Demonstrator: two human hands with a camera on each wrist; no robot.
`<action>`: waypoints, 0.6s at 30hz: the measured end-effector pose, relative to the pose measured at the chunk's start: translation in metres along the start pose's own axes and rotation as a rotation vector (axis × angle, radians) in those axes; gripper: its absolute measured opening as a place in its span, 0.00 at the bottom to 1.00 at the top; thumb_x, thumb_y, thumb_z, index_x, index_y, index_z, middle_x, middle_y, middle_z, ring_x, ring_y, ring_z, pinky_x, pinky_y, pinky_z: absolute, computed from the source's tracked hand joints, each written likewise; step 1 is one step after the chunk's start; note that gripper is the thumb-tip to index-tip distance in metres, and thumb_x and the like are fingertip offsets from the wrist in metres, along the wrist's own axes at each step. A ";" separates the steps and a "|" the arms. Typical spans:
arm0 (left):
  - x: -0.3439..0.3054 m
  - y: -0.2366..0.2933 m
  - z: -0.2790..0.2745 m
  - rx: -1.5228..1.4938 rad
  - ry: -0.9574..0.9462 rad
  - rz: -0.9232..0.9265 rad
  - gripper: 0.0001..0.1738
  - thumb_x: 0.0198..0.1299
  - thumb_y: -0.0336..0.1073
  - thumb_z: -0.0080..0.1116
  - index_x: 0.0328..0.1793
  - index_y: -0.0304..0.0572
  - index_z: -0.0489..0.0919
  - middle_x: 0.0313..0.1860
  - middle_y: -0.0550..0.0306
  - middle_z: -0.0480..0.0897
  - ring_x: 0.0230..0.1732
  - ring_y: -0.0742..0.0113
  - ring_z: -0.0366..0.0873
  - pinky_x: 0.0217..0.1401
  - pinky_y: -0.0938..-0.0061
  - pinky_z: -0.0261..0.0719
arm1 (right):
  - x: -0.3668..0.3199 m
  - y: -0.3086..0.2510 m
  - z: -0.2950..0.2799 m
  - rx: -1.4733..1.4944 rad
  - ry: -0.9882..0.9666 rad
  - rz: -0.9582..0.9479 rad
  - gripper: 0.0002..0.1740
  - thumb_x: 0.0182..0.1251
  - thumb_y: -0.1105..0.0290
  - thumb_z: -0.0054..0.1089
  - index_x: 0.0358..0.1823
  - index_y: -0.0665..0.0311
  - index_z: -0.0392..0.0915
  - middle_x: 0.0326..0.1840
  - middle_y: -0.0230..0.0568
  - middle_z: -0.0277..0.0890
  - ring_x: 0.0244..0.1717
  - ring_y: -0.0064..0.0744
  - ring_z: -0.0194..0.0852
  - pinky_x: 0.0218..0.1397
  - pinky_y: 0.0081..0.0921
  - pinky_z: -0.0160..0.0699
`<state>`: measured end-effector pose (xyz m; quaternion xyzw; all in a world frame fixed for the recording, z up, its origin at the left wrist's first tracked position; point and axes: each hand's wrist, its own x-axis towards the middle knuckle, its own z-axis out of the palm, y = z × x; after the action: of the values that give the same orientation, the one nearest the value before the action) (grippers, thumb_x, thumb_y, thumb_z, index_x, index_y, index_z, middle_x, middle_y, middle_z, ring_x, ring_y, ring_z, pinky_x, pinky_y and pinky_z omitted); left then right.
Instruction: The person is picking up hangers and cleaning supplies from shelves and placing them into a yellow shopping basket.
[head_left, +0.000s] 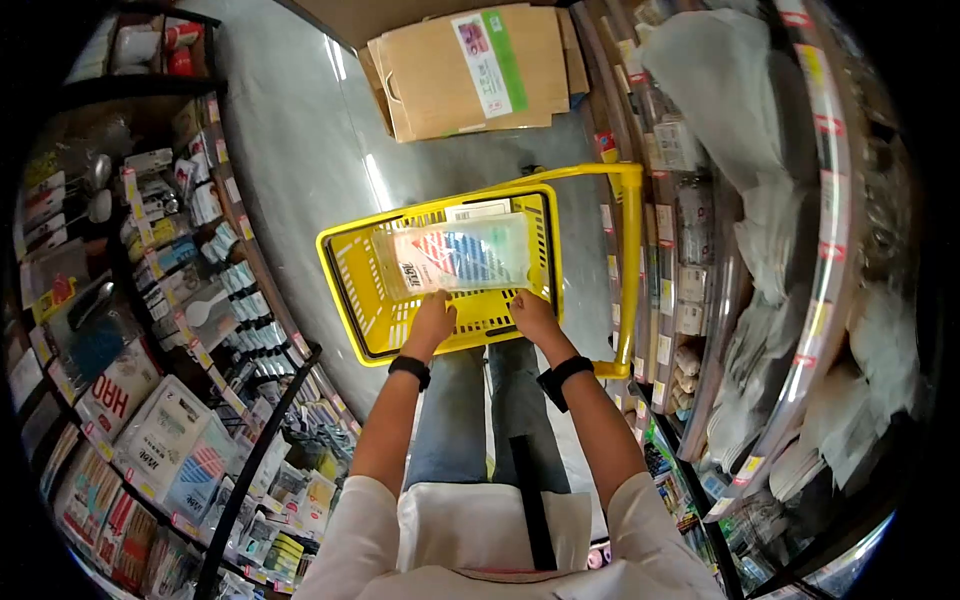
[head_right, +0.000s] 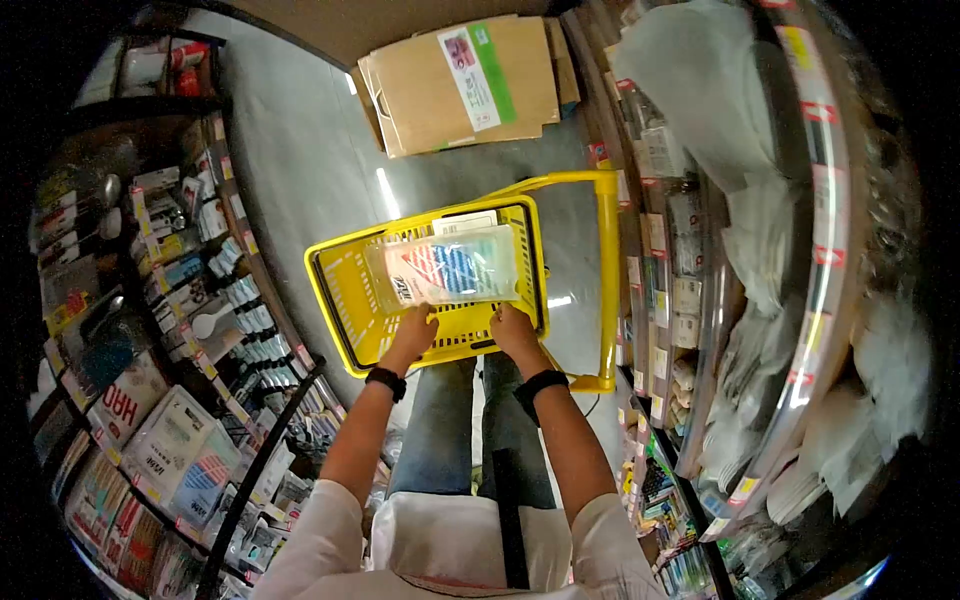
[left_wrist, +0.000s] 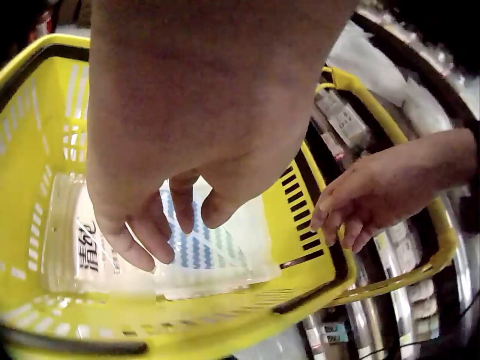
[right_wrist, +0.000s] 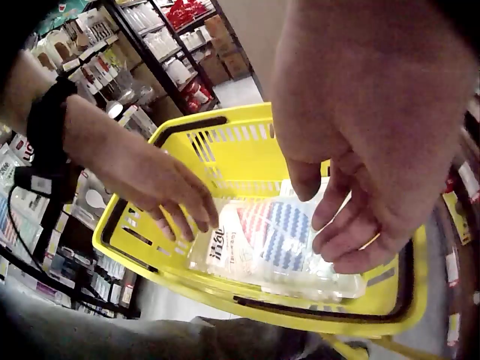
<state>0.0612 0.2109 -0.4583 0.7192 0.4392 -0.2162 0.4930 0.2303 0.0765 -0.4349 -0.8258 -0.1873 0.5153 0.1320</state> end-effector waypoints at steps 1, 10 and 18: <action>0.009 0.002 -0.007 -0.012 -0.011 -0.014 0.16 0.52 0.35 0.52 0.46 0.35 0.73 0.42 0.36 0.76 0.43 0.41 0.74 0.48 0.55 0.72 | 0.002 -0.009 -0.002 -0.039 0.022 -0.008 0.12 0.58 0.66 0.50 0.33 0.70 0.71 0.33 0.57 0.75 0.38 0.55 0.74 0.40 0.41 0.71; 0.097 -0.045 -0.033 -0.033 0.069 -0.040 0.32 0.51 0.31 0.49 0.66 0.42 0.60 0.34 0.35 0.78 0.36 0.40 0.76 0.41 0.53 0.74 | 0.079 -0.020 0.018 -0.244 0.134 -0.141 0.24 0.55 0.73 0.54 0.55 0.68 0.64 0.57 0.56 0.61 0.46 0.58 0.69 0.50 0.44 0.70; 0.130 -0.045 -0.035 0.059 -0.080 -0.148 0.34 0.49 0.27 0.46 0.67 0.48 0.58 0.37 0.34 0.79 0.40 0.39 0.77 0.42 0.54 0.75 | 0.114 -0.036 0.006 -0.421 0.187 -0.136 0.38 0.47 0.81 0.50 0.65 0.66 0.55 0.71 0.56 0.44 0.53 0.59 0.67 0.53 0.41 0.70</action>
<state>0.0864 0.3028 -0.5635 0.6897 0.4646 -0.2938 0.4714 0.2643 0.1595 -0.5143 -0.8646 -0.3330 0.3763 0.0081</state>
